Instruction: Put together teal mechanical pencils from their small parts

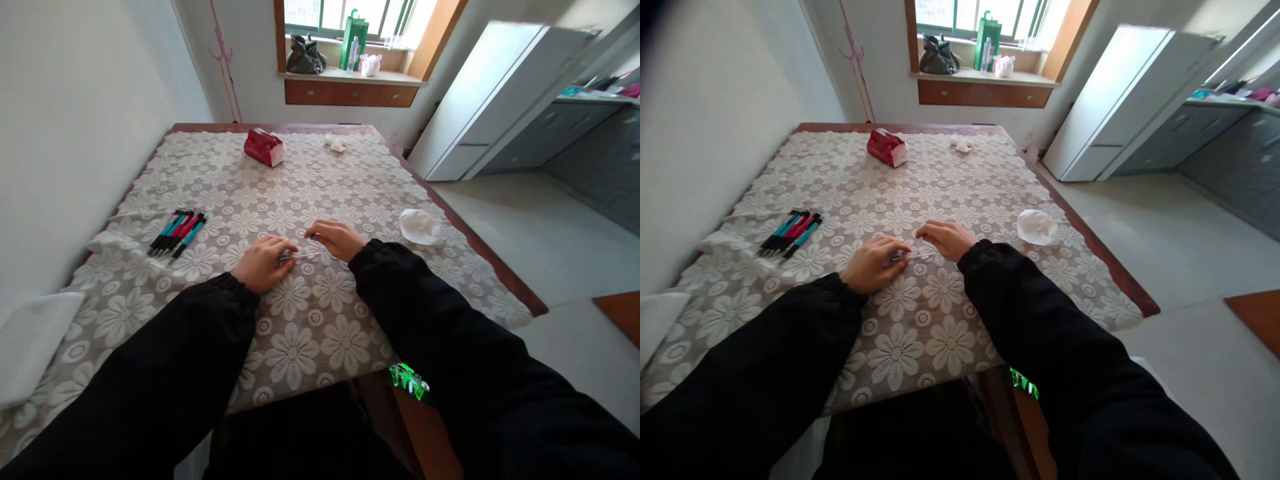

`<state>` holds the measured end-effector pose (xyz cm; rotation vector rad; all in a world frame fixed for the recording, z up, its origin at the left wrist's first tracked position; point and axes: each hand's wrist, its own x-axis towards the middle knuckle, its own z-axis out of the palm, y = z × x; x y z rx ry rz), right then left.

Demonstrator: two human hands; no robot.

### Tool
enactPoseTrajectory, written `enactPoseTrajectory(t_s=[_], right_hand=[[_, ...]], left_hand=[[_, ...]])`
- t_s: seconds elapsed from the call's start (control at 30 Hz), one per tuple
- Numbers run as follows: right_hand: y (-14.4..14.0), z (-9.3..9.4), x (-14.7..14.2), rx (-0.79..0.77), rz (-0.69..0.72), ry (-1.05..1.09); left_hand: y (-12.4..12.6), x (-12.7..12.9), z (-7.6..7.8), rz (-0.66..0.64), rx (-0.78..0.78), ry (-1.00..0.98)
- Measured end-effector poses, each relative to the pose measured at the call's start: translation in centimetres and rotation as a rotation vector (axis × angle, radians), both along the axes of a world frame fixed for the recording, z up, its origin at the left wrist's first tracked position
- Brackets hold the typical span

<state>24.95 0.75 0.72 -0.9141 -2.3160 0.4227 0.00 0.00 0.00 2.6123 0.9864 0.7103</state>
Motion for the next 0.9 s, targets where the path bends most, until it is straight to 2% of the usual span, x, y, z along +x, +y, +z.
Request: enactPoseTrajectory(t_s=[0.2,0.5,0.73,0.9], right_hand=[[-0.8,-0.6,-0.5,0.14,-0.007,-0.023],[-3.2,1.1,-2.5,0.136,0.125,0.126],[-3.3,0.4,-2.9,0.064,0.079,0.288],[-2.6,0.4,-1.9,0.111,0.017,0.168]], left_hand=[[-0.1,0.0,0.3,0.009,0.031,-0.078],[-0.3,0.0,0.3,-0.036,0.177,-0.291],[-0.9,0.1,0.7,-0.064,0.13,-0.439],[-1.5,0.6,1.1,0.016,0.092,-0.675]])
